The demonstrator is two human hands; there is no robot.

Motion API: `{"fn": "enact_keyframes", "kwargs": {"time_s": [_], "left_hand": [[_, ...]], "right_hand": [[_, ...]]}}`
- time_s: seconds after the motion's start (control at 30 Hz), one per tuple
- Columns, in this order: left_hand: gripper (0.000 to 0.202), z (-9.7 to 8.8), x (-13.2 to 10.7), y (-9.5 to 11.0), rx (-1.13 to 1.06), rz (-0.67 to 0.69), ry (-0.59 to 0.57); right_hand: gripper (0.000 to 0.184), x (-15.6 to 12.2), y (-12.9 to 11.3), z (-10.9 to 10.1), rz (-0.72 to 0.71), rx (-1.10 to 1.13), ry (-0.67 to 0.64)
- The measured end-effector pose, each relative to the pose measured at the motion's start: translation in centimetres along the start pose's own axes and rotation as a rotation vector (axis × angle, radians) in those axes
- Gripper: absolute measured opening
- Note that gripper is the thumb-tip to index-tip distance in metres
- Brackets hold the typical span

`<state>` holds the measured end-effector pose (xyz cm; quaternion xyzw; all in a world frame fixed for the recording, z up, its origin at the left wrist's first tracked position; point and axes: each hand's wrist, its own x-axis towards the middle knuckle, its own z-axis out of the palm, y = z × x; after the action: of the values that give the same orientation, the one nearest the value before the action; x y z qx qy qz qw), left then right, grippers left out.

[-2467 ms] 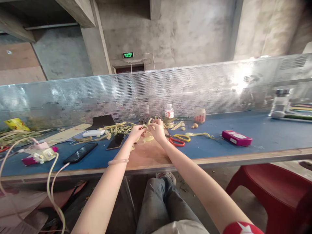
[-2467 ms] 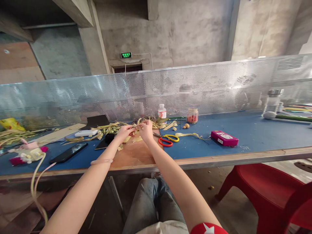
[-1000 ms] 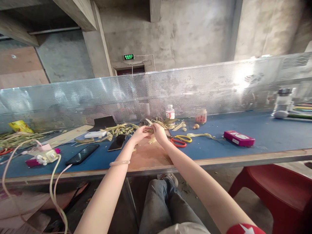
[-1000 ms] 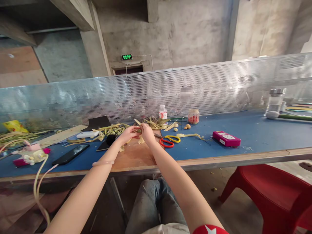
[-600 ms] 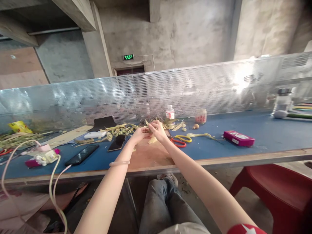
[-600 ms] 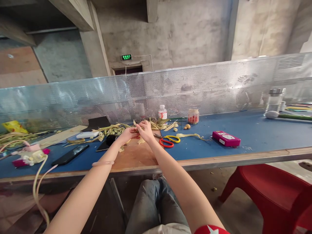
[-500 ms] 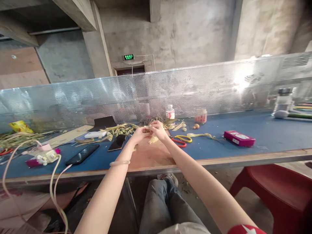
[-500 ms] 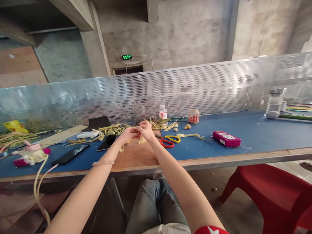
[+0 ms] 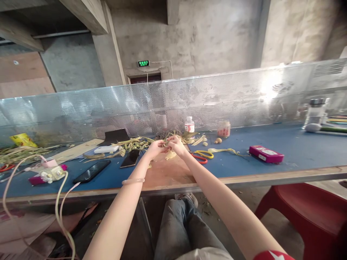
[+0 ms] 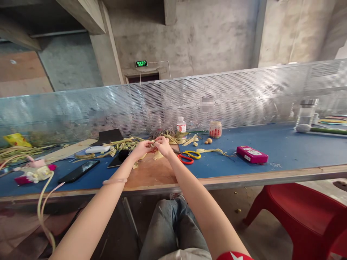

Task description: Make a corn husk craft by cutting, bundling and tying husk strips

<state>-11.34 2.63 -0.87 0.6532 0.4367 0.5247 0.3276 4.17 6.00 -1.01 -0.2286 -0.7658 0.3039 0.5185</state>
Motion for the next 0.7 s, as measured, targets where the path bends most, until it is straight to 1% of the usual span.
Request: {"fn": "enact_keyframes", "kwargs": {"time_s": [0.17, 0.53, 0.7], "left_hand": [[0.043, 0.0, 0.0, -0.1, 0.005, 0.002, 0.0], [0.043, 0.2, -0.2, 0.2, 0.021, -0.016, 0.003], [0.041, 0.4, -0.3, 0.4, 0.017, -0.025, 0.01]], "right_hand": [[0.03, 0.1, 0.3, 0.1, -0.018, 0.016, -0.01], [0.028, 0.4, 1.0, 0.5, -0.011, -0.019, 0.08], [0.027, 0.2, 0.9, 0.9, -0.049, -0.072, 0.108]]}}
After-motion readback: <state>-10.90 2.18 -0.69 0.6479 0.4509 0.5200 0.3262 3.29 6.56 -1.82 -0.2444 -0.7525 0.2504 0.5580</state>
